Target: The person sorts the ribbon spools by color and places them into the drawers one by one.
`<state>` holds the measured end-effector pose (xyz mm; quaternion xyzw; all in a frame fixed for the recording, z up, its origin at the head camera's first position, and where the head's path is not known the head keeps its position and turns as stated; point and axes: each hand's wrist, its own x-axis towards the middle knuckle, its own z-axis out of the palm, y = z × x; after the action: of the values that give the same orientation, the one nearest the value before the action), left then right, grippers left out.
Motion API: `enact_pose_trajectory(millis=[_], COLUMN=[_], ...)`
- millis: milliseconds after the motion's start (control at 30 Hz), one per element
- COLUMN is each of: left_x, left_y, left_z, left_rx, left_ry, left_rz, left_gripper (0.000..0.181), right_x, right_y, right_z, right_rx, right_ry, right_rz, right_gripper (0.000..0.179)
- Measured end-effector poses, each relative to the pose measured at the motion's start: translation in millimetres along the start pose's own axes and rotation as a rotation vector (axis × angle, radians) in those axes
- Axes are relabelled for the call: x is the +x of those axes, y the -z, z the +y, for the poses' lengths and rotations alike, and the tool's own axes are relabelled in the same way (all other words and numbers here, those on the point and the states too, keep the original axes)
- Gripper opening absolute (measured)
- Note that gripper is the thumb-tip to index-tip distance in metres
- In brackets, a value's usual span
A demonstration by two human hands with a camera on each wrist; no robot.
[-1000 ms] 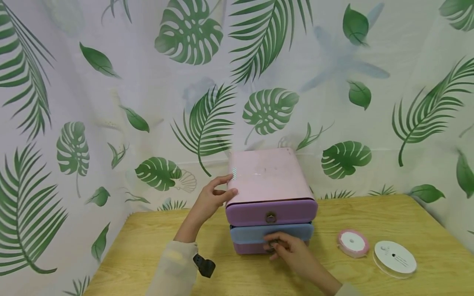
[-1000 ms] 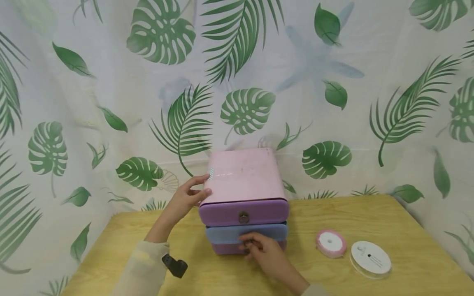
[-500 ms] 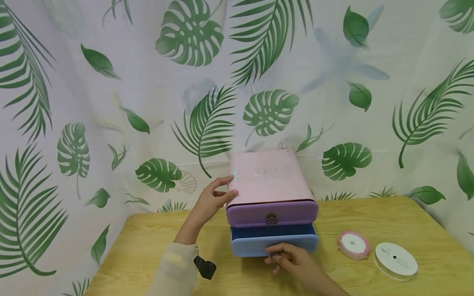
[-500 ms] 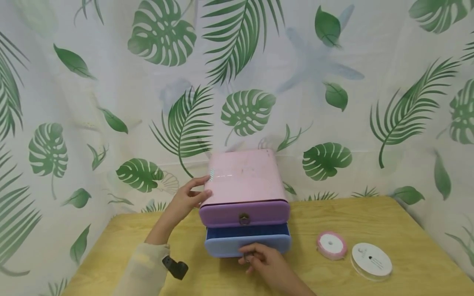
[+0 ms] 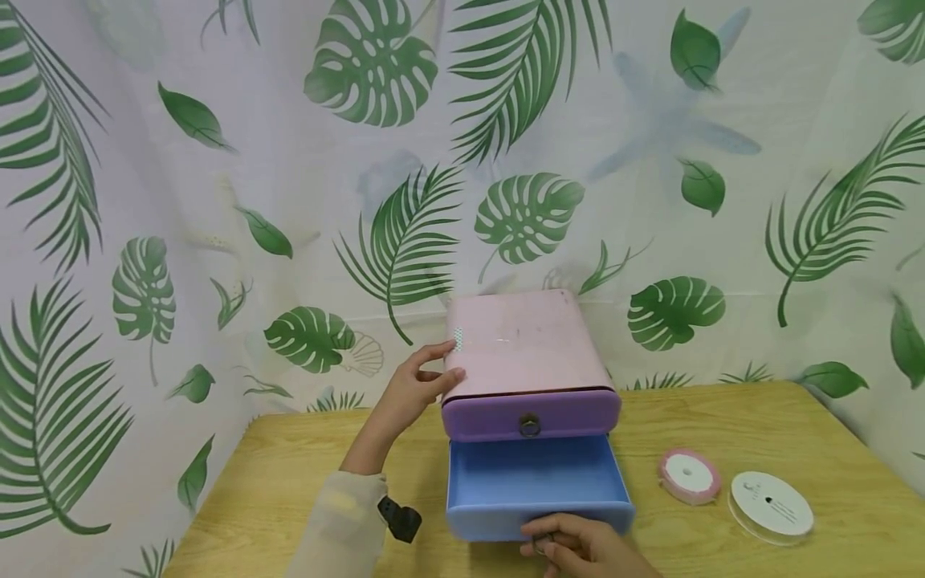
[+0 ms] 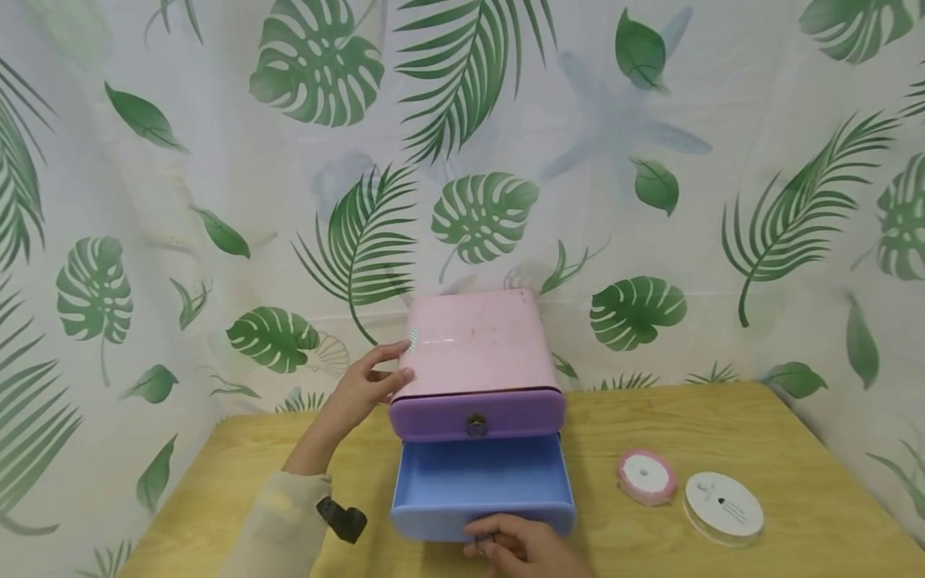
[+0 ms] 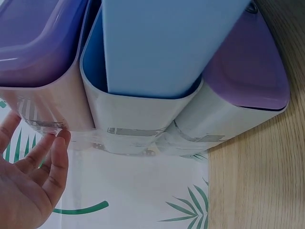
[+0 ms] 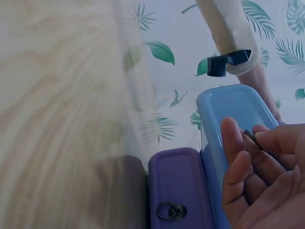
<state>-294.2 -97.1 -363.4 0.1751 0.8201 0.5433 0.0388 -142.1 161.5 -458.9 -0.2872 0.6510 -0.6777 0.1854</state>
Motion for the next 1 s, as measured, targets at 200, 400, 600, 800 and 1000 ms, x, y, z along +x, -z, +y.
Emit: enact_pose_trajectory(millis=[200, 400, 600, 800, 1000], left_x=[0.7, 2.4, 2.4, 1.8, 0.4], left_y=[1.1, 0.6, -1.2, -1.8, -0.1], left_z=[-2.7, -2.0, -1.7, -0.7, -1.2], left_rx=[-0.014, -0.018, -0.019, -0.037, -0.049], left_ry=[0.0, -0.009, 0.0, -0.004, 0.001], left_rz=[-0.004, -0.01, 0.005, -0.002, 0.0], left_gripper=[0.056, 0.056, 0.054, 0.053, 0.053], right_x=[-5.7, -8.3, -18.3, -41.5, -64.3], right_y=[-5, -3, 11, 33, 55], right_z=[7, 10, 11, 0, -23], right_rx=[0.099, 0.109, 0.098, 0.015, -0.007], right_ry=[0.028, 0.049, 0.024, -0.069, -0.078], right_rz=[-0.063, -0.103, -0.152, -0.146, -0.208], right_gripper=[0.041, 0.038, 0.036, 0.037, 0.044])
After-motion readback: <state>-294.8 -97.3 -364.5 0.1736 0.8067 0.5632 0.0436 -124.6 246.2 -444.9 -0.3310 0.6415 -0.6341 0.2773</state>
